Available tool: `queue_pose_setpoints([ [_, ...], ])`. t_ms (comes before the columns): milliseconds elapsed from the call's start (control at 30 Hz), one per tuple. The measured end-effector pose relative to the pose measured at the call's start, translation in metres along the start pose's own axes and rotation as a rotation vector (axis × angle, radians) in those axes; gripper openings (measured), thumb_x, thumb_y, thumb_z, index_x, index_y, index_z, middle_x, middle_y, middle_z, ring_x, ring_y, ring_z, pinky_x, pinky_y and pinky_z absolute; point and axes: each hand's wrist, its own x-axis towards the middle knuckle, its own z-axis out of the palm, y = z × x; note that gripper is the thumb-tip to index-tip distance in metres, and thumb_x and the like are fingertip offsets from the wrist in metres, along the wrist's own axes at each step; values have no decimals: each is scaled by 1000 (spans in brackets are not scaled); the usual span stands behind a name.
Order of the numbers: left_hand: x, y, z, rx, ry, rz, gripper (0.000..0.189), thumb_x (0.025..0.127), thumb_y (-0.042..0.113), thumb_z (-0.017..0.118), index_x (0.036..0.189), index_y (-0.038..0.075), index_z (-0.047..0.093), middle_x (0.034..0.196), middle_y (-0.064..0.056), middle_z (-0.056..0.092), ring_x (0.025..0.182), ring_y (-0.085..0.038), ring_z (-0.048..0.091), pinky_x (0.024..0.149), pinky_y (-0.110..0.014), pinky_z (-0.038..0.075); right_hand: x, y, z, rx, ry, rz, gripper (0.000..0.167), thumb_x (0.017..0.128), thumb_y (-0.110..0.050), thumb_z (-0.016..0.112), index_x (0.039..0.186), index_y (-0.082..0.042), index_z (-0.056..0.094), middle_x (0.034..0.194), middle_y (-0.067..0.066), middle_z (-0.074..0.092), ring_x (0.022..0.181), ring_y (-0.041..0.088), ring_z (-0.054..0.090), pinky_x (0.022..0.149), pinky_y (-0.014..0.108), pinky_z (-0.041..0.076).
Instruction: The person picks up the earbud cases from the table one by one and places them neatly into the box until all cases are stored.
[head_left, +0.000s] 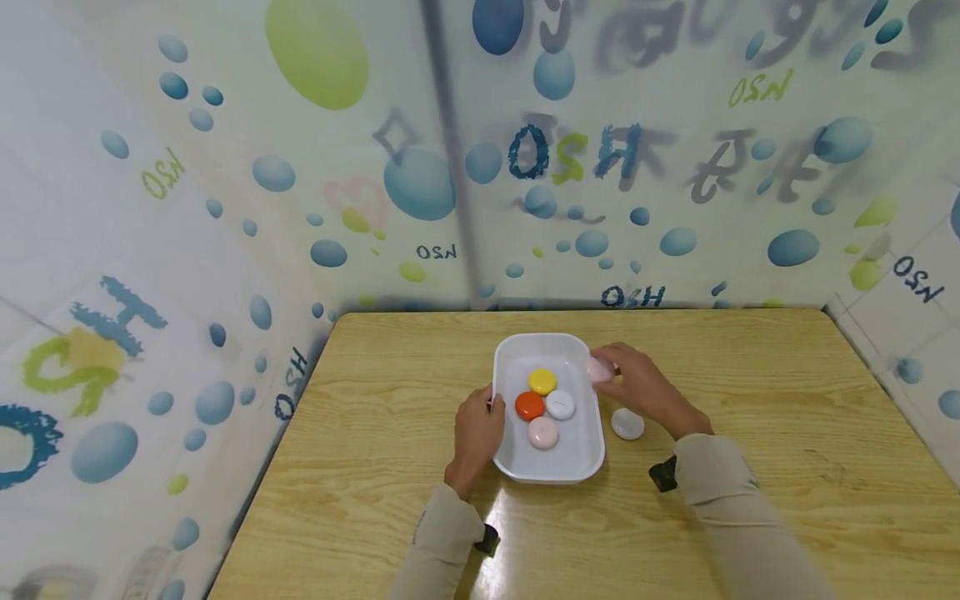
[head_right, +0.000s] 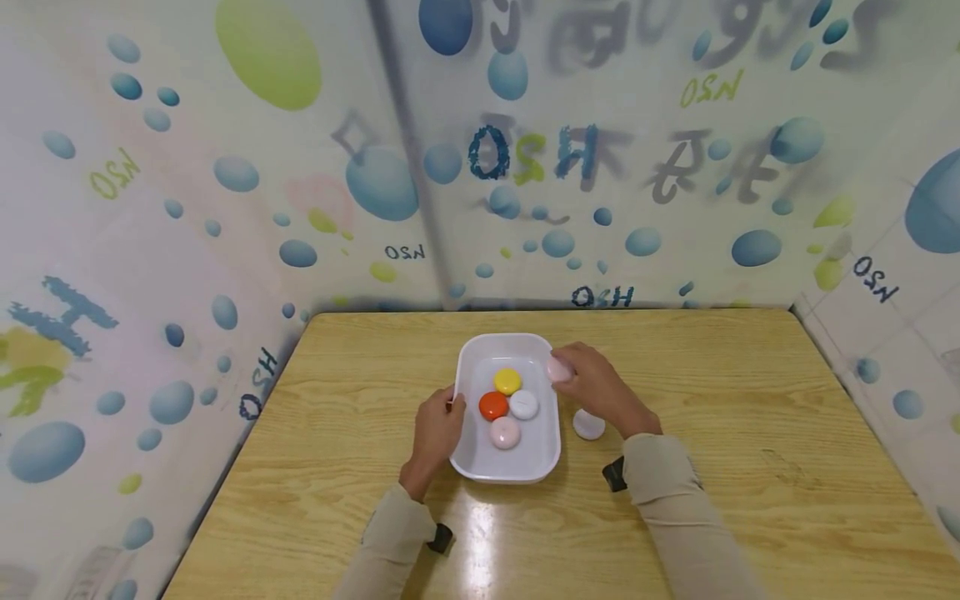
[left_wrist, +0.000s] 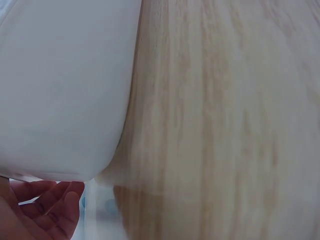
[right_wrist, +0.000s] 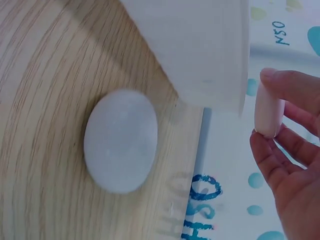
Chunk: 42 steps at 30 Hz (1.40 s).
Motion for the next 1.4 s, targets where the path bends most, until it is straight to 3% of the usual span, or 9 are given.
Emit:
queue_pose_setpoints([
  [367, 1, -2, 1, 4, -2, 3, 27, 96, 15, 55, 112, 3, 72, 84, -11, 64, 71, -20, 58, 62, -33, 48, 5, -23, 15, 39, -43, -23, 54, 89, -12, 73, 139, -2, 53, 136, 17, 54, 115, 33, 56, 96, 47, 51],
  [700, 2, -5, 1, -6, 1, 9, 27, 96, 14, 55, 113, 3, 72, 86, -11, 65, 73, -21, 60, 63, -34, 50, 10, -37, 34, 58, -103, 5, 56, 88, -15, 75, 139, -7, 55, 136, 12, 56, 117, 30, 55, 99, 48, 49],
  [1100, 2, -6, 2, -4, -2, -2, 26, 95, 15, 55, 112, 4, 73, 85, -10, 65, 72, -20, 59, 60, -32, 49, 8, -48, 49, 19, -132, -101, 48, 86, -9, 74, 131, -3, 60, 130, 13, 59, 119, 30, 54, 105, 49, 43],
  [1400, 3, -5, 1, 4, -14, 2, 26, 97, 15, 54, 112, 4, 72, 83, -9, 63, 70, -18, 56, 59, -31, 47, 8, -48, 55, -16, -168, -96, 45, 87, -11, 74, 129, -4, 61, 127, 11, 61, 116, 27, 55, 105, 48, 43],
])
